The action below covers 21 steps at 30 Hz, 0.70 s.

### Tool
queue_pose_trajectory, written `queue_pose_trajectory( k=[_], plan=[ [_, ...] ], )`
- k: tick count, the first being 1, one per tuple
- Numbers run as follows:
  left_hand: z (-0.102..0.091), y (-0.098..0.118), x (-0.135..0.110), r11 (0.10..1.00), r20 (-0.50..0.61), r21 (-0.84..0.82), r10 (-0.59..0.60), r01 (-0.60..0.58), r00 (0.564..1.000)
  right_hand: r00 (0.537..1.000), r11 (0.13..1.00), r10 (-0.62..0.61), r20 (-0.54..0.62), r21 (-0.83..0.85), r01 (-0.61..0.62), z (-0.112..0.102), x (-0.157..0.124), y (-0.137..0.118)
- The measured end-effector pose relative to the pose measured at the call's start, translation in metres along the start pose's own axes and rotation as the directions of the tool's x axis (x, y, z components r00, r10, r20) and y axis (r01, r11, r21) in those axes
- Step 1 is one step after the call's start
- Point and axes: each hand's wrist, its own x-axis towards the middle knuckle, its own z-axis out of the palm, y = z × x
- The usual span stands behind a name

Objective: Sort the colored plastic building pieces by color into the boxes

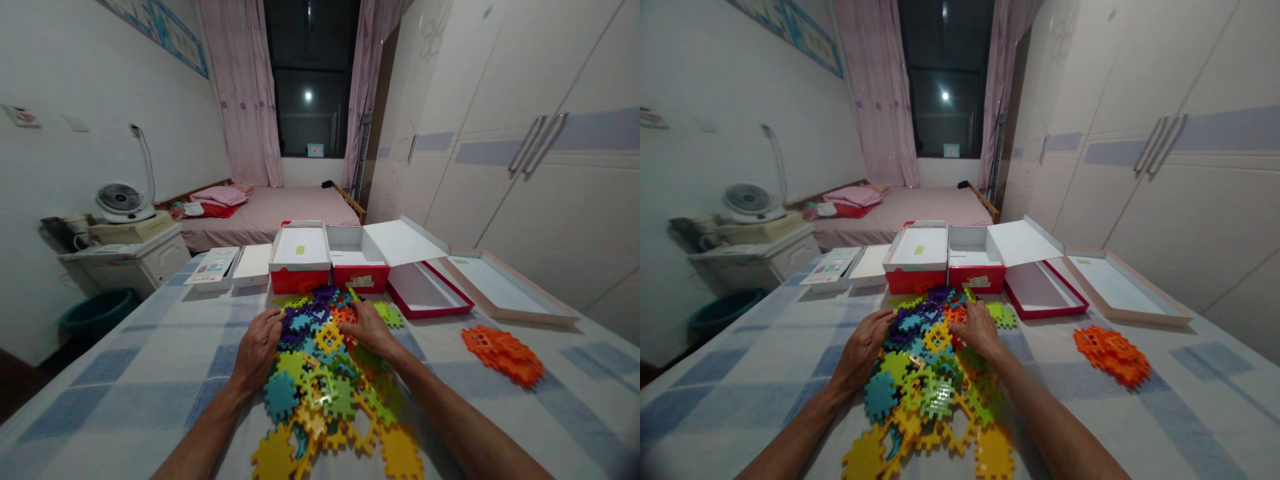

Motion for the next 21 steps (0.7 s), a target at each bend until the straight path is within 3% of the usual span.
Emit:
queue_pose_trajectory(
  k=[3, 6, 13, 18, 21],
  plan=[
    [0.0, 0.001, 0.001, 1.0, -0.003, -0.001, -0.001, 0.001, 1.0, 0.998, 0.98, 0.047, 0.038, 0.194, -0.054, 0.002, 0.01, -0.004],
    [0.0, 0.0, 0.001, 1.0, -0.001, 0.0, -0.004, 0.004, 1.0, 0.998, 0.966, 0.054, 0.044, 0.251, -0.063, 0.007, 0.019, -0.009],
    [0.002, -0.002, 0.003, 1.0, -0.02, 0.006, -0.008, 0.009, 1.0, 0.993, 0.929, -0.066, 0.101, 0.371, 0.024, 0.004, 0.018, -0.02],
    [0.003, -0.001, 0.003, 1.0, -0.029, 0.005, -0.008, 0.008, 1.0, 0.976, 0.928, -0.175, -0.126, 0.311, 0.206, -0.012, 0.0, -0.019],
    [0.003, -0.002, 0.003, 1.0, -0.029, 0.002, -0.004, 0.004, 1.0, 0.979, 0.899, -0.137, -0.153, 0.396, 0.188, -0.019, -0.007, -0.011]
  ],
)
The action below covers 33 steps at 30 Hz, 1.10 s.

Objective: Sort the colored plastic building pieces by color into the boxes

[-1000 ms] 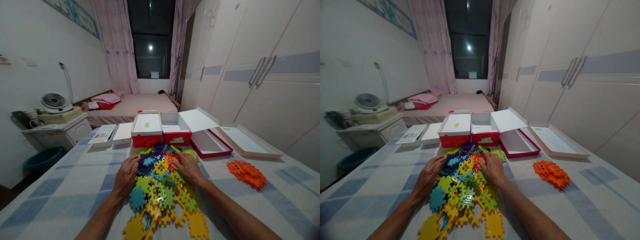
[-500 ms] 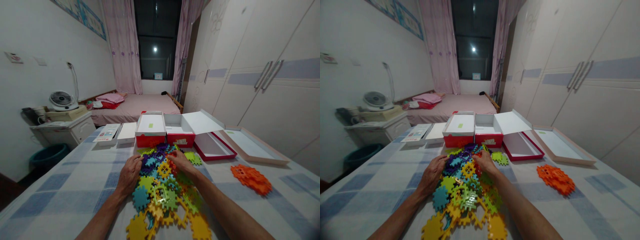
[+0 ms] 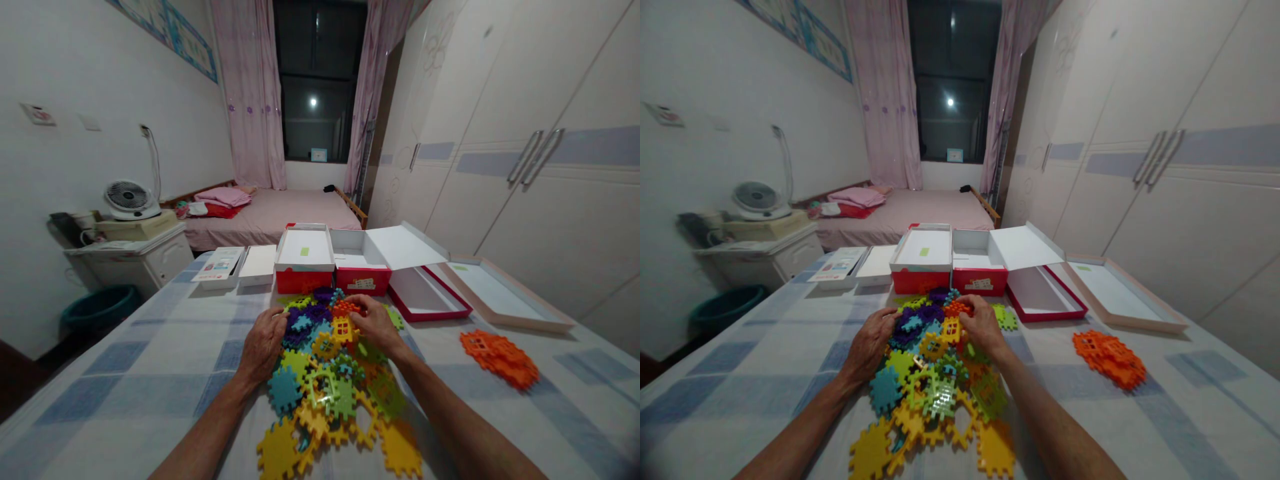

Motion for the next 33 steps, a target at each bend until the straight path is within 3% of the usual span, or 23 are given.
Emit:
queue_pose_trajectory(
  k=[5, 11, 14, 17, 20, 22, 23, 25, 27, 30, 33],
  plan=[
    [-0.002, 0.003, 0.001, 1.0, 0.005, 0.001, -0.014, 0.014, 1.0, 0.983, 0.943, 0.16, -0.085, 0.307, -0.127, -0.018, -0.007, 0.007],
    [-0.003, 0.001, 0.001, 1.0, 0.013, 0.01, -0.002, 0.002, 1.0, 0.949, 0.921, 0.241, -0.204, 0.357, -0.157, -0.06, -0.025, 0.024],
    [-0.002, -0.002, 0.002, 1.0, 0.032, 0.028, 0.0, -0.001, 0.999, 0.915, 0.944, 0.297, -0.274, 0.229, -0.238, -0.102, -0.038, 0.05],
    [-0.002, -0.004, 0.002, 0.999, 0.039, 0.041, 0.009, -0.011, 0.999, 0.883, 0.943, 0.305, -0.356, -0.017, -0.333, -0.147, -0.052, 0.079],
    [-0.001, -0.003, 0.002, 0.999, 0.026, 0.049, 0.021, -0.022, 0.999, 0.837, 0.844, 0.152, -0.525, -0.371, -0.386, -0.169, -0.06, 0.094],
    [0.0, -0.003, 0.002, 0.998, 0.019, 0.053, 0.021, -0.022, 1.0, 0.841, 0.784, 0.002, -0.541, -0.522, -0.337, -0.162, -0.059, 0.089],
    [0.0, -0.003, 0.002, 0.998, 0.015, 0.054, 0.019, -0.02, 1.0, 0.872, 0.797, -0.022, -0.489, -0.535, -0.28, -0.152, -0.058, 0.083],
    [0.0, -0.003, 0.002, 0.998, 0.007, 0.054, 0.015, -0.015, 1.0, 0.959, 0.89, 0.007, -0.283, -0.436, -0.135, -0.122, -0.053, 0.066],
    [-0.001, -0.002, 0.002, 0.999, 0.003, 0.05, 0.016, -0.016, 1.0, 0.999, 0.955, 0.008, -0.047, -0.296, -0.022, -0.086, -0.048, 0.048],
    [-0.003, 0.0, 0.002, 0.998, 0.014, 0.052, 0.031, -0.032, 0.999, 0.98, 0.952, -0.068, 0.188, -0.281, 0.12, -0.037, -0.039, 0.029],
    [-0.005, 0.003, 0.001, 0.998, 0.018, 0.056, 0.029, -0.03, 0.999, 0.954, 0.879, -0.026, 0.298, -0.449, 0.164, -0.007, -0.032, 0.019]
  ],
)
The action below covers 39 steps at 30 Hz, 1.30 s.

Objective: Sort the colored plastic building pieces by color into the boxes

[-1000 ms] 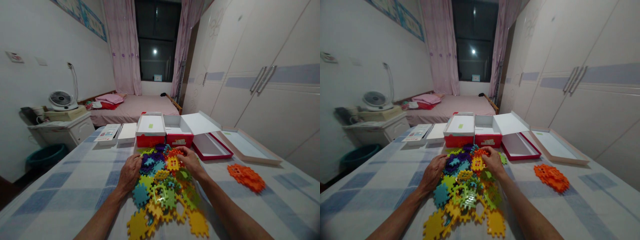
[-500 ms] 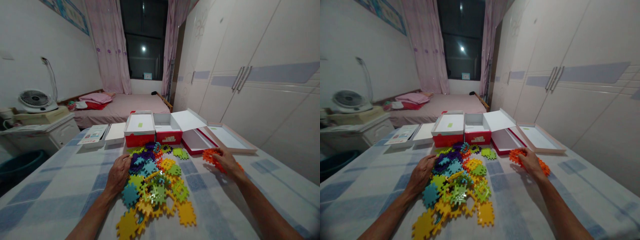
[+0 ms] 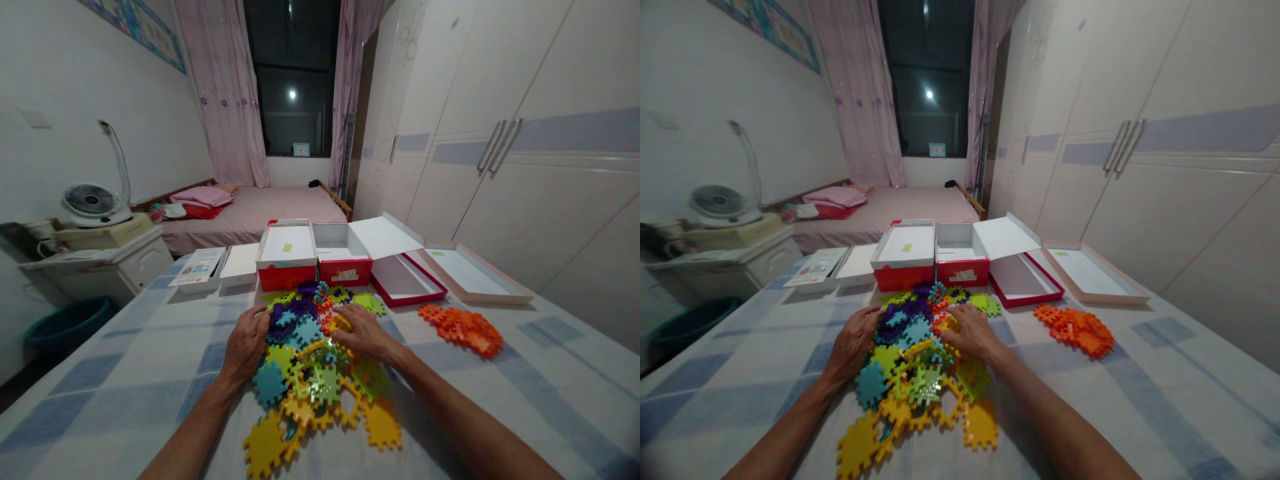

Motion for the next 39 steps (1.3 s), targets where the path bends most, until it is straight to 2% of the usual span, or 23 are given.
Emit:
queue_pose_trajectory(
  k=[4, 7, 11, 13, 15, 17, 18, 20, 23, 27, 29, 32, 34, 39],
  plan=[
    [0.001, 0.001, 0.0, 1.0, 0.01, -0.018, -0.02, 0.02, 1.0, 0.994, 0.973, 0.079, 0.072, -0.225, -0.061, 0.01, 0.01, -0.01],
    [0.003, -0.001, 0.0, 0.998, -0.002, -0.04, -0.044, 0.044, 0.999, 0.991, 0.965, 0.123, 0.06, -0.24, -0.105, 0.01, 0.01, -0.013],
    [0.004, -0.004, 0.0, 0.999, 0.0, -0.04, -0.032, 0.032, 0.999, 0.994, 0.983, 0.103, 0.047, -0.158, -0.094, 0.007, 0.006, -0.014],
    [0.005, -0.005, 0.0, 0.999, 0.004, -0.031, -0.026, 0.026, 1.0, 0.99, 0.988, 0.129, 0.046, -0.096, -0.125, 0.001, 0.005, -0.012],
    [0.005, -0.006, 0.0, 0.999, 0.005, -0.019, -0.029, 0.029, 1.0, 0.982, 0.99, 0.143, 0.127, 0.003, -0.144, -0.008, 0.006, -0.008],
    [0.006, -0.006, 0.0, 1.0, 0.004, -0.006, -0.031, 0.031, 1.0, 0.975, 0.982, 0.081, 0.205, 0.148, -0.113, -0.018, 0.011, -0.002],
    [0.007, -0.007, 0.0, 1.0, 0.005, -0.001, -0.028, 0.028, 1.0, 0.978, 0.972, 0.047, 0.204, 0.215, -0.092, -0.022, 0.015, 0.0],
    [0.007, -0.007, 0.0, 1.0, 0.009, 0.007, -0.021, 0.021, 1.0, 0.993, 0.952, 0.033, 0.112, 0.298, -0.066, -0.024, 0.028, 0.001],
    [0.007, -0.008, 0.0, 1.0, 0.013, 0.012, -0.019, 0.019, 1.0, 0.998, 0.947, 0.058, -0.012, 0.316, -0.051, -0.016, 0.051, -0.005],
    [0.008, -0.008, 0.0, 1.0, -0.011, 0.004, -0.022, 0.022, 1.0, 0.999, 0.931, -0.004, -0.041, 0.364, 0.018, 0.0, 0.07, -0.014],
    [0.008, -0.009, 0.0, 1.0, -0.019, 0.002, -0.021, 0.021, 1.0, 0.998, 0.942, -0.042, -0.055, 0.331, 0.058, 0.004, 0.071, -0.013],
    [0.009, -0.009, 0.0, 1.0, -0.025, 0.002, -0.022, 0.022, 0.999, 0.997, 0.99, -0.035, -0.064, 0.132, 0.043, 0.007, 0.071, -0.004],
    [0.009, -0.009, 0.0, 1.0, -0.025, 0.002, -0.025, 0.025, 0.999, 0.999, 0.998, -0.038, -0.026, 0.039, 0.039, 0.011, 0.073, 0.003],
    [0.008, -0.007, 0.0, 1.0, -0.02, 0.005, -0.021, 0.021, 1.0, 0.998, 0.998, -0.028, 0.05, -0.052, 0.03, 0.019, 0.082, 0.004]
  ],
)
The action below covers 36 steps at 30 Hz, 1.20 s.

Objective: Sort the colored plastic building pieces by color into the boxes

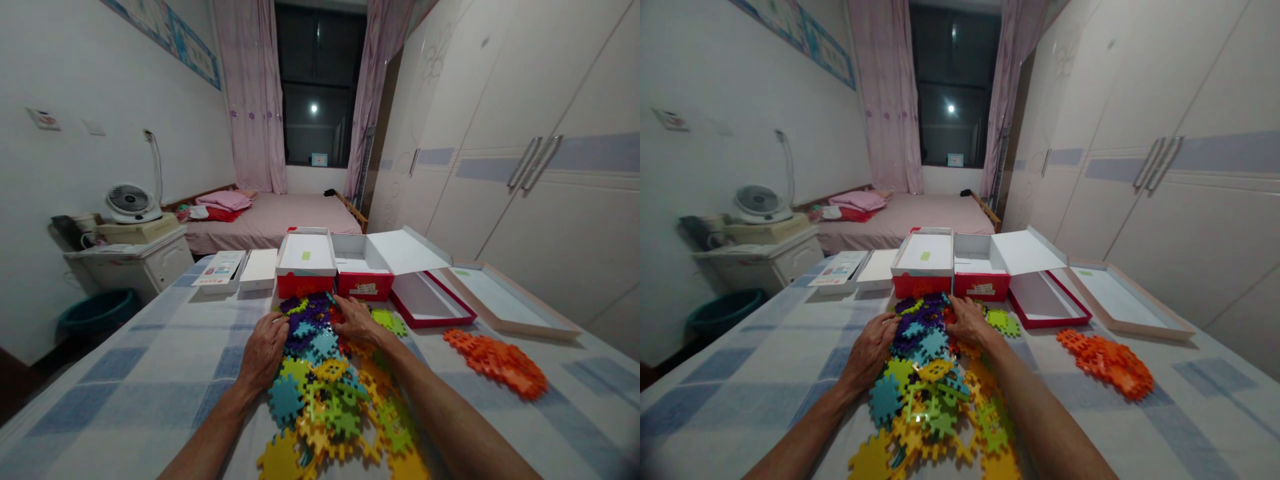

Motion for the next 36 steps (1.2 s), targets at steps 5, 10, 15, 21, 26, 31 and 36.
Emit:
queue_pose_trajectory(
  k=[5, 10, 15, 21, 26, 31, 36],
  plan=[
    [0.0, -0.001, 0.0, 1.0, -0.003, 0.013, 0.012, -0.012, 1.0, 1.0, 0.999, -0.025, -0.015, -0.045, 0.025, -0.001, -0.003, -0.008],
    [0.003, -0.003, 0.0, 1.0, -0.008, 0.021, 0.004, -0.004, 1.0, 0.998, 0.998, -0.07, -0.009, 0.011, 0.07, -0.01, -0.029, 0.002],
    [0.003, -0.002, 0.0, 1.0, -0.013, 0.029, -0.002, 0.002, 1.0, 0.994, 0.953, 0.065, -0.087, 0.301, -0.036, -0.029, -0.062, 0.016],
    [0.0, -0.002, 0.0, 0.999, -0.009, 0.035, 0.014, -0.014, 1.0, 0.989, 0.932, 0.1, -0.111, 0.36, -0.054, -0.033, -0.085, 0.009],
    [0.0, -0.002, 0.0, 0.999, -0.006, 0.035, 0.007, -0.007, 1.0, 0.96, 0.968, 0.173, -0.22, 0.217, -0.125, -0.025, -0.085, 0.018],
    [-0.001, -0.002, -0.001, 0.999, 0.0, 0.049, 0.014, -0.014, 1.0, 0.932, 0.933, 0.233, -0.279, 0.334, -0.133, -0.033, -0.085, 0.019],
    [-0.001, -0.001, 0.0, 0.998, -0.003, 0.06, 0.016, -0.016, 1.0, 0.978, 0.975, 0.127, -0.163, 0.204, -0.093, -0.02, -0.082, 0.0]
  ],
)
